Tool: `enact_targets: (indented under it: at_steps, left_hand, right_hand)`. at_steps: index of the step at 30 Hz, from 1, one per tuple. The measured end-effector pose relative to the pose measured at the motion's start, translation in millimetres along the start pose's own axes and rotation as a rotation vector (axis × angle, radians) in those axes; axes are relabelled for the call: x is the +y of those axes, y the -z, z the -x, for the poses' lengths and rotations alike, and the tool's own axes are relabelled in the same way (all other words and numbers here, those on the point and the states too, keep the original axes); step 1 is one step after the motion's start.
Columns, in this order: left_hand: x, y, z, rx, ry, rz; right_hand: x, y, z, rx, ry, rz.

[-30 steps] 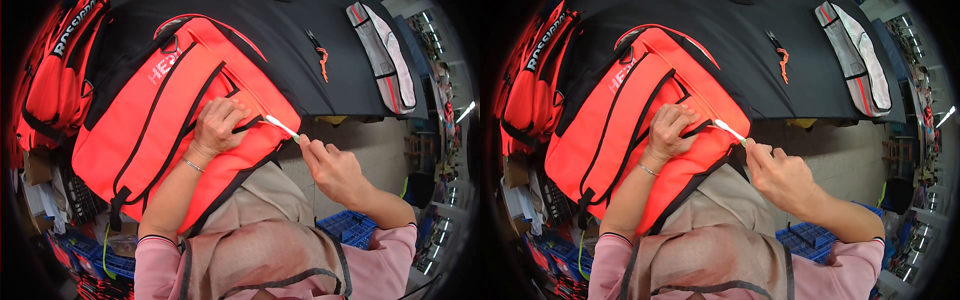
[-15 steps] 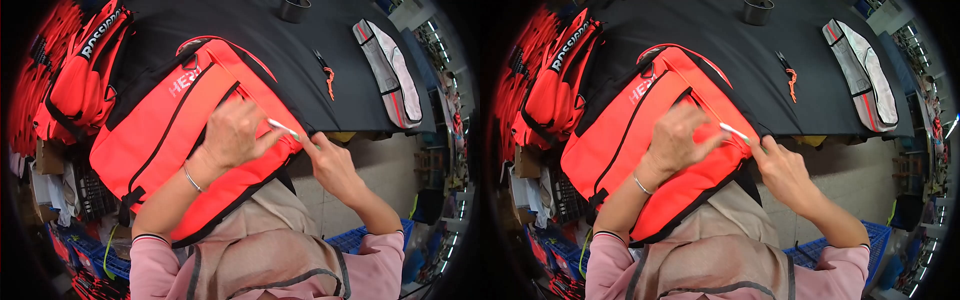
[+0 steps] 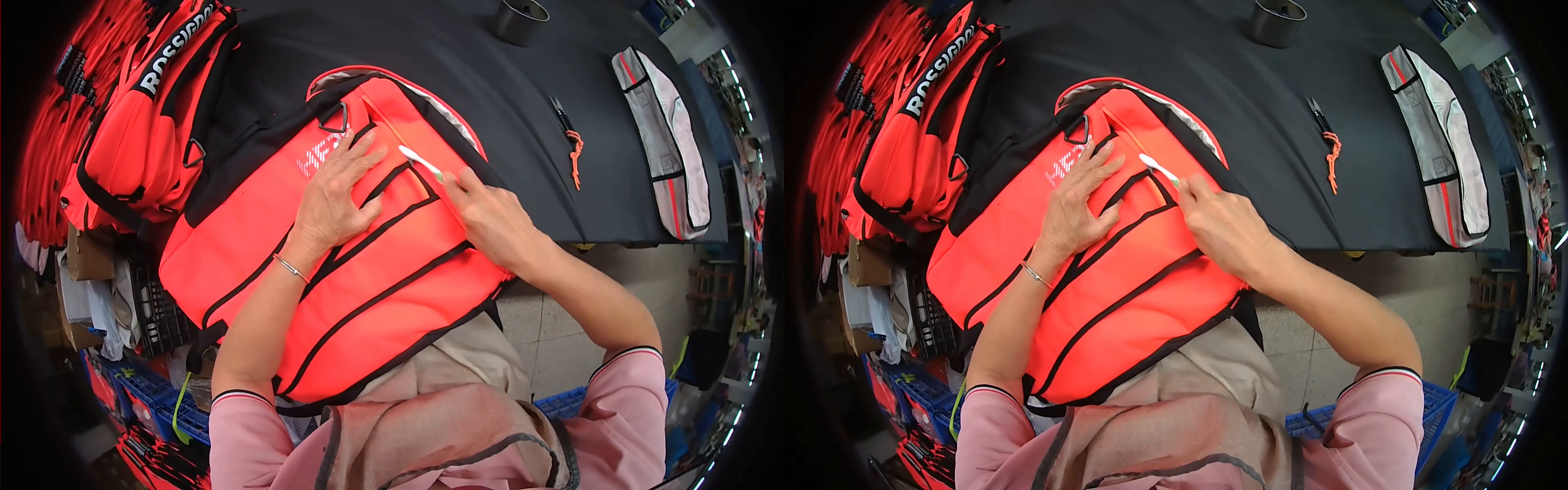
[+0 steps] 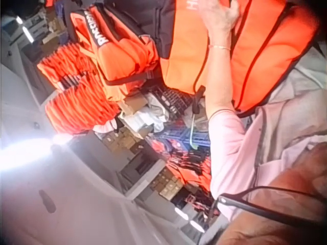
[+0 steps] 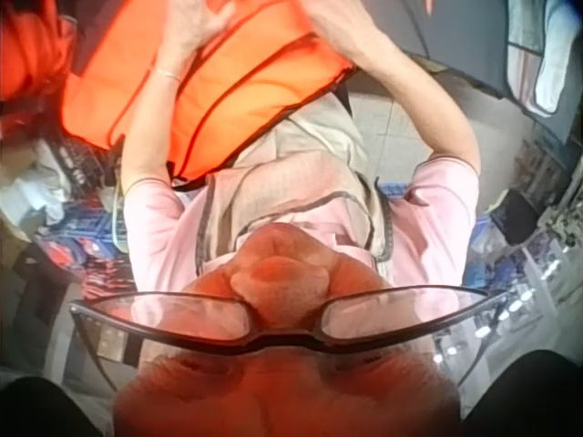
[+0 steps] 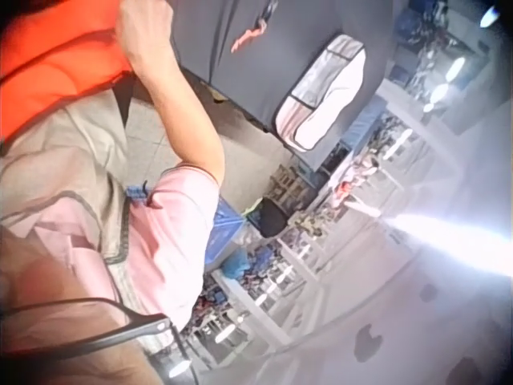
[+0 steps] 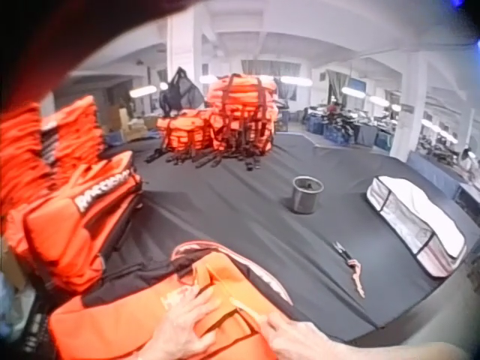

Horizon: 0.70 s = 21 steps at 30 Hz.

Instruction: Inspecting and adjusting buckles, zippers, and seams on backpacks and zippered pouches using a brush and pliers.

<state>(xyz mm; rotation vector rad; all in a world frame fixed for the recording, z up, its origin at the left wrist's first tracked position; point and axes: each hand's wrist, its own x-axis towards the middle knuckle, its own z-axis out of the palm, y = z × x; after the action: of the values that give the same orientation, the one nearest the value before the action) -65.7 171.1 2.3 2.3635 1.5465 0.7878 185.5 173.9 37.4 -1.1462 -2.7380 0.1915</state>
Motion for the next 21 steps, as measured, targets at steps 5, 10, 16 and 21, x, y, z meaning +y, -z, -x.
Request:
enact_targets:
  at_steps: [5,10,16,21]
  left_hand:
    - [0.9,-5.3,-4.8,0.037,0.01,0.055]
    - [1.4,-5.1,-5.7,0.02,0.044,0.079]
    - [2.8,-0.9,-1.7,0.044,0.053,0.065]
    - [-4.6,-9.2,-3.0,0.125,0.011,0.05]
  right_hand:
    - [14.0,-34.0,-64.0,0.11,0.051,-0.081]
    - [20.6,-39.4,-63.3,0.161,0.09,-0.1]
    - [15.1,5.2,-9.6,-0.14,-0.016,-0.117]
    - [31.6,-35.3,-70.7,0.11,0.085,-0.124]
